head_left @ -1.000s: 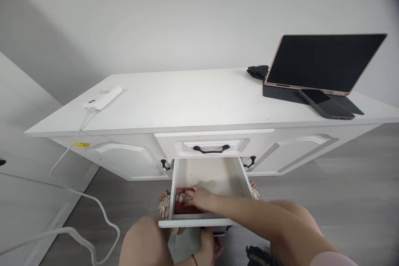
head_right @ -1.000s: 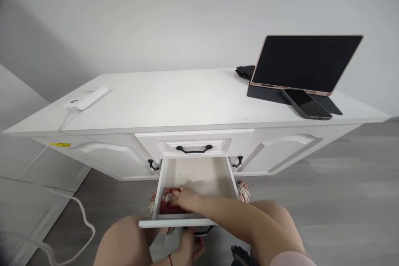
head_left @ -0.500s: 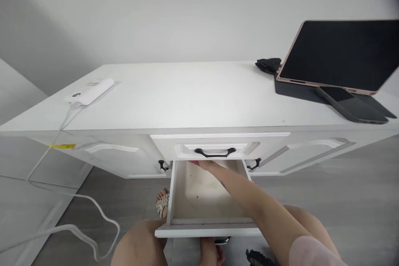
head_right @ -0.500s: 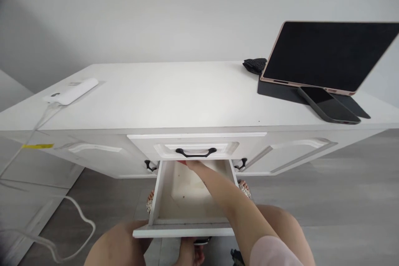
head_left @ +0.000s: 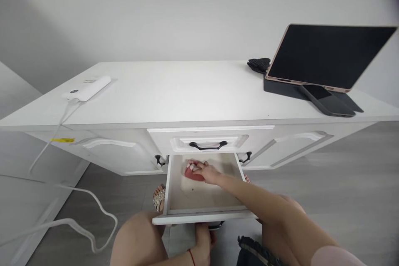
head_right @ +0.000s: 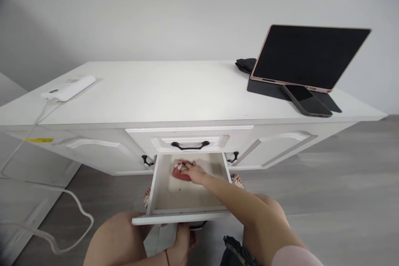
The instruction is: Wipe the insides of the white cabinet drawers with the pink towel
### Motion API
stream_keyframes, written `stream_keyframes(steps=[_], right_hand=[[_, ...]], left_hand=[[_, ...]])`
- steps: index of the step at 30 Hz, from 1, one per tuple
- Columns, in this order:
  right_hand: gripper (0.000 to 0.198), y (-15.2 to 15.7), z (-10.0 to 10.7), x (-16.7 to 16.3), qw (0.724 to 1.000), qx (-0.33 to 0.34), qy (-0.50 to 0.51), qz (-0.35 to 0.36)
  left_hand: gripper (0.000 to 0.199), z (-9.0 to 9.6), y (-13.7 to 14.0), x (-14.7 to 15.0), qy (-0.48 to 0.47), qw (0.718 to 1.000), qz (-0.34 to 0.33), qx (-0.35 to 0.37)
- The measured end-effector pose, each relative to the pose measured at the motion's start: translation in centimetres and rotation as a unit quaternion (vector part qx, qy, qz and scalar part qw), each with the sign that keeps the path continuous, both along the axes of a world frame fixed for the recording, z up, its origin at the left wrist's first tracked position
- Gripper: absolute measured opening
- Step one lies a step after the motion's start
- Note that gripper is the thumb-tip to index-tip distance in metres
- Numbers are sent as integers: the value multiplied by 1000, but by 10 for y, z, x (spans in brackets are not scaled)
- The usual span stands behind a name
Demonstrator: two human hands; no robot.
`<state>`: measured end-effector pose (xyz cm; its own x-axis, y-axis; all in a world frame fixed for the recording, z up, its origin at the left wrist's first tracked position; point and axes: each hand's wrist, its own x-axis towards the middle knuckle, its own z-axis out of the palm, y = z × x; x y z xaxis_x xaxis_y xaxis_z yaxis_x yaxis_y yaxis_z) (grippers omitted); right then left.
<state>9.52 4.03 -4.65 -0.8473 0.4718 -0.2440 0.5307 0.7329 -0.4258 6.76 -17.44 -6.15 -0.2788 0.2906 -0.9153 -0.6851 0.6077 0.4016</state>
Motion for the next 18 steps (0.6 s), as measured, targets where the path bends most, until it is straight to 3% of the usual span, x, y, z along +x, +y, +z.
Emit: stream_keyframes(steps=[3,6,10,14,18], right_hand=[[52,-18,4,19,998,-2,-13,69],[56,-32,6,39,991,-45,-7,126],[57,-36,5,63,983,-94,-3,156],[53,-22,8,75,992,-48,-26,110],[54,11,14,71,995,47,-92,3]], left_hand=[[19,10,1,-1,20,999,-24,25],[15,15,2,-1,34,998,-48,37],[17,15,3,0,71,993,-80,58],[25,12,1,1,77,993,-73,54],[35,12,4,1,54,996,-65,10]])
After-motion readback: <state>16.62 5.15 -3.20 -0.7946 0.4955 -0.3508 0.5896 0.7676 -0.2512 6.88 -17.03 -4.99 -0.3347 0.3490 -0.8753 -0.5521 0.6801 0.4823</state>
